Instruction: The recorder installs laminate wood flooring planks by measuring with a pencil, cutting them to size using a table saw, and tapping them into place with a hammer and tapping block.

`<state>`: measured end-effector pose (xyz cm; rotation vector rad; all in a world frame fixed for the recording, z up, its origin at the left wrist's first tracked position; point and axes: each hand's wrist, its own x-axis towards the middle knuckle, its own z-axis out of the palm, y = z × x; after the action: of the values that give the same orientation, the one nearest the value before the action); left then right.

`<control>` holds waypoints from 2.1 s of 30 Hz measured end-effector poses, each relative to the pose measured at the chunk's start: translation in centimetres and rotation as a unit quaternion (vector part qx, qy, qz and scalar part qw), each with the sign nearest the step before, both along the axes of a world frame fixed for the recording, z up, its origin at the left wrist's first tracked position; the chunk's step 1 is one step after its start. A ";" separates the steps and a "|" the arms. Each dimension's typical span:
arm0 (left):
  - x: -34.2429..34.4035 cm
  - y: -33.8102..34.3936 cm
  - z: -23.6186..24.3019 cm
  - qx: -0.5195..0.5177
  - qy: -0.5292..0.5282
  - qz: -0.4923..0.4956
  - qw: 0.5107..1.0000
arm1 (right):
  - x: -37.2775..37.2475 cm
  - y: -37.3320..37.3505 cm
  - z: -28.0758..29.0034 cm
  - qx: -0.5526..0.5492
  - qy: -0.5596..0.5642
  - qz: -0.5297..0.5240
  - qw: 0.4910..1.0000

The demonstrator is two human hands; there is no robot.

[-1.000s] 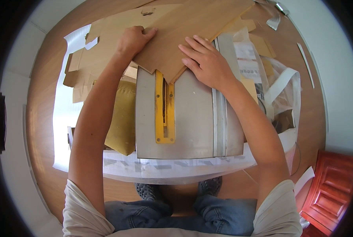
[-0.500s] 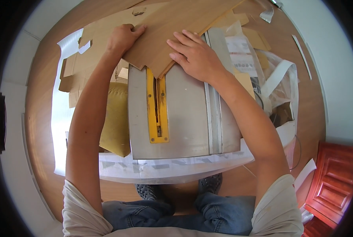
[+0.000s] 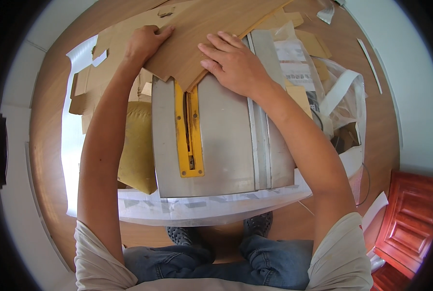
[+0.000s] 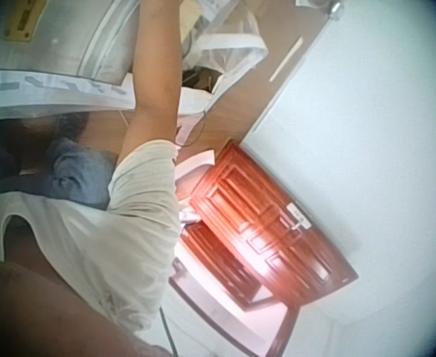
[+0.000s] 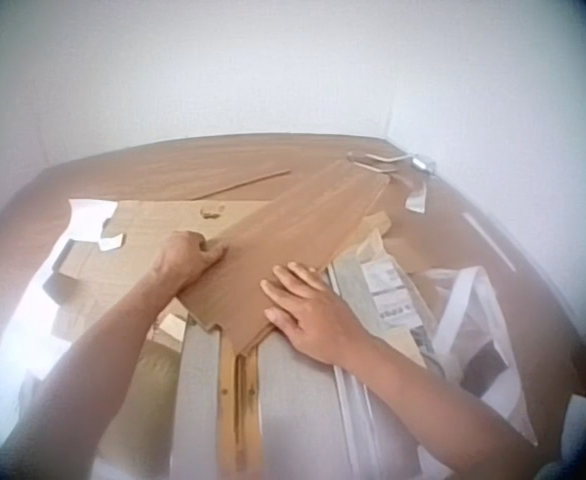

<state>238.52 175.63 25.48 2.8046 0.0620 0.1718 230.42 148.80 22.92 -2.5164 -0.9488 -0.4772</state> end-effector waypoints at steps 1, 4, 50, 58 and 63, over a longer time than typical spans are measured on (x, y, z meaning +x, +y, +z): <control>0.1 0.0 0.0 -0.003 0.000 -0.001 1.000 | 0.0 0.0 0.0 -0.011 0.000 -0.007 1.000; 0.4 0.0 0.2 -0.011 0.004 -0.001 1.000 | 0.0 0.1 0.0 -0.008 0.010 -0.013 1.000; -1.0 2.9 2.7 -0.085 0.122 0.078 0.986 | 9.8 -2.6 3.7 0.149 0.110 -0.165 0.969; -5.3 12.1 2.3 -0.214 0.087 0.170 0.958 | 15.5 -2.4 1.8 -0.058 0.447 -0.142 0.881; -14.2 18.9 8.6 -0.263 0.159 0.113 0.945 | 8.1 -5.2 2.0 0.255 0.289 -0.200 0.901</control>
<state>224.29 194.57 34.11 2.2555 0.4396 -0.2182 238.54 143.60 24.92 -2.1440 -0.0563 -0.0508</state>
